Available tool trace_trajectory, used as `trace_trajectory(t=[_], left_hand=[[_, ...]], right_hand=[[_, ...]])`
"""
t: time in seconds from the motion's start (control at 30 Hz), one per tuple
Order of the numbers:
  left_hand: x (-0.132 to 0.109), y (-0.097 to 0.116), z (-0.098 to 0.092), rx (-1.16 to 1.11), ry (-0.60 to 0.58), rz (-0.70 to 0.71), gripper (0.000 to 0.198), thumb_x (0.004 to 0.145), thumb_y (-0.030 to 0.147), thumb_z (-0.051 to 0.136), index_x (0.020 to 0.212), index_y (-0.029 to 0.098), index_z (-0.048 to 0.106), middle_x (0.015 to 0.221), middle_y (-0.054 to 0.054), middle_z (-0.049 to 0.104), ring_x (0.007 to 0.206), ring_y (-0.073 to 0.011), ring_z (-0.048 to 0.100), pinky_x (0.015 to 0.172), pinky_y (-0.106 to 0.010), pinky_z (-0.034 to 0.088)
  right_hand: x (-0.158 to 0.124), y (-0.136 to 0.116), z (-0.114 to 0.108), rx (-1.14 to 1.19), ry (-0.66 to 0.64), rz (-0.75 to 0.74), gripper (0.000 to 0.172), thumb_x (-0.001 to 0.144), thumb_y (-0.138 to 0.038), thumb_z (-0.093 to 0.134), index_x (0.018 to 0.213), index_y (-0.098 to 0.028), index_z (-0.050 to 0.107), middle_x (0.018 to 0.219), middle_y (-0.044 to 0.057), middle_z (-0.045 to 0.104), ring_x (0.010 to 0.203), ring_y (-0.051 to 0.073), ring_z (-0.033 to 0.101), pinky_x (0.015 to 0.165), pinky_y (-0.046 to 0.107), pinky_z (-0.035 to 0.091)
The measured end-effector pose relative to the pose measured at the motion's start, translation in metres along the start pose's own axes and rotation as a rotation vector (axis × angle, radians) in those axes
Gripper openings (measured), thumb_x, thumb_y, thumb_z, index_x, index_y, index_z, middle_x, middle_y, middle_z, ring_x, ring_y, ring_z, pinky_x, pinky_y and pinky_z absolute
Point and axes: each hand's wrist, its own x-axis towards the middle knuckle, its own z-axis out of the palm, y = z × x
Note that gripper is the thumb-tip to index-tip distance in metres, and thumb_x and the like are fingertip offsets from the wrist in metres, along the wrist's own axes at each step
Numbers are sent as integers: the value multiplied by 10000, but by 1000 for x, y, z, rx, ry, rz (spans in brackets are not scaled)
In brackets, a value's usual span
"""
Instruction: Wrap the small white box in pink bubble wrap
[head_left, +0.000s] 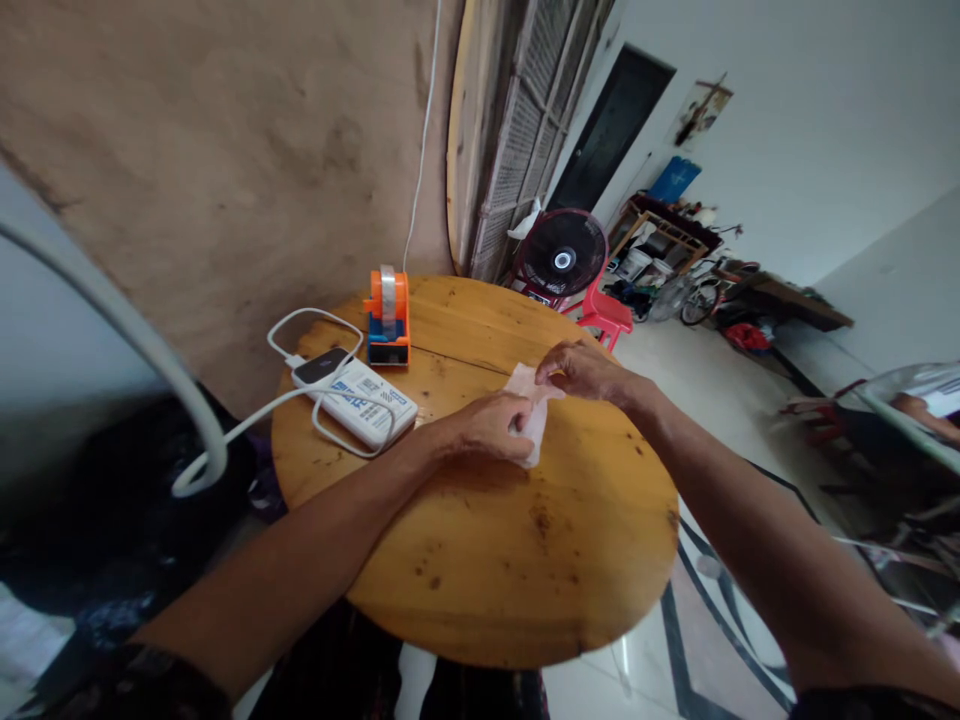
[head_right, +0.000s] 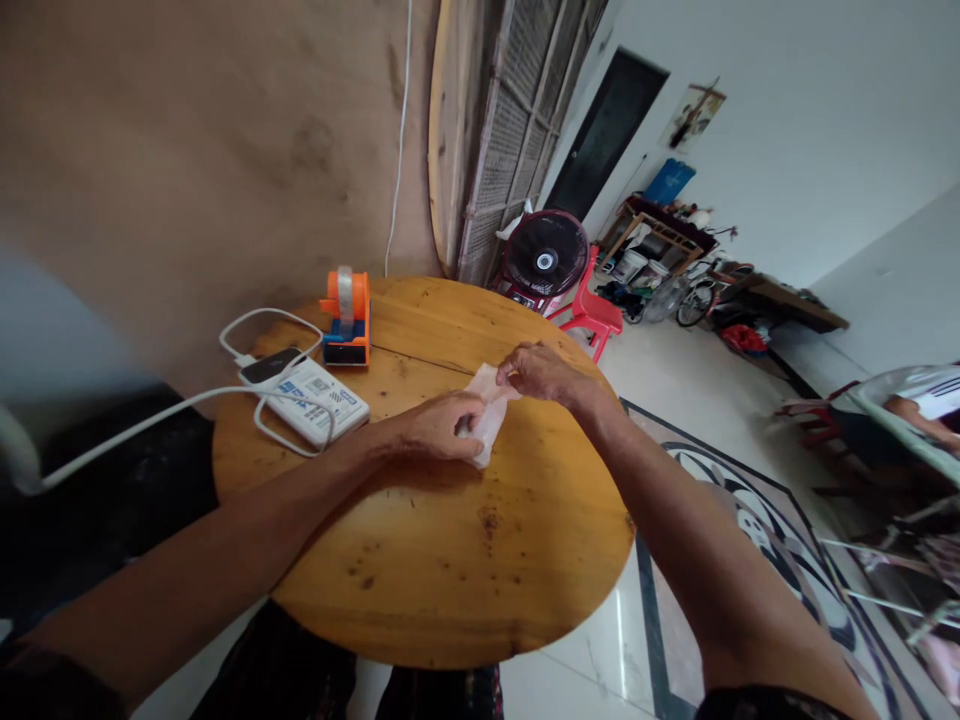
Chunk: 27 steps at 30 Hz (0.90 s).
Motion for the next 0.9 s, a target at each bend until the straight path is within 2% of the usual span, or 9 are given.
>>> trace_trajectory(t=[0.23, 0.47, 0.6, 0.73, 0.83, 0.9], left_hand=[[1, -3, 1, 27, 24, 55, 213, 670, 291, 613, 690, 198, 423, 729, 19, 475, 682, -140, 421, 600, -264, 303], [1, -6, 3, 7, 29, 60, 229, 669, 298, 620, 704, 202, 415, 743, 16, 468, 681, -145, 411, 603, -270, 307], [1, -4, 2, 28, 35, 54, 217, 668, 280, 610, 703, 203, 410, 745, 13, 476, 693, -150, 422, 628, -277, 323], [2, -5, 4, 55, 40, 81, 226, 668, 303, 618, 703, 204, 417, 750, 11, 482, 720, -158, 451, 675, -283, 377], [4, -9, 6, 87, 54, 92, 224, 664, 306, 629, 694, 200, 434, 837, -19, 531, 822, -188, 516, 767, -305, 433], [4, -11, 7, 94, 74, 111, 222, 655, 296, 646, 685, 192, 452, 995, -64, 567, 978, -228, 540, 870, -329, 445]], right_hand=[[17, 19, 16, 37, 29, 187, 152, 807, -209, 604, 833, -231, 753, 882, 35, 761, 858, 222, 671, 828, 318, 425], [21, 5, 22, 110, 46, 405, 108, 770, -246, 643, 803, -215, 741, 837, 48, 742, 774, 214, 661, 659, 283, 447], [22, 2, 24, 61, 100, 416, 92, 748, -227, 669, 794, -209, 748, 946, 79, 726, 879, 247, 657, 757, 317, 465], [23, 8, 27, 138, 148, 372, 74, 709, -207, 708, 779, -192, 728, 1076, 91, 693, 990, 247, 637, 852, 320, 470], [23, 10, 29, 256, 66, 383, 98, 728, -217, 680, 810, -179, 716, 976, 69, 717, 889, 214, 652, 796, 298, 480], [22, 10, 29, 328, 19, 390, 111, 738, -213, 647, 820, -170, 709, 871, 45, 721, 784, 183, 643, 722, 271, 473]])
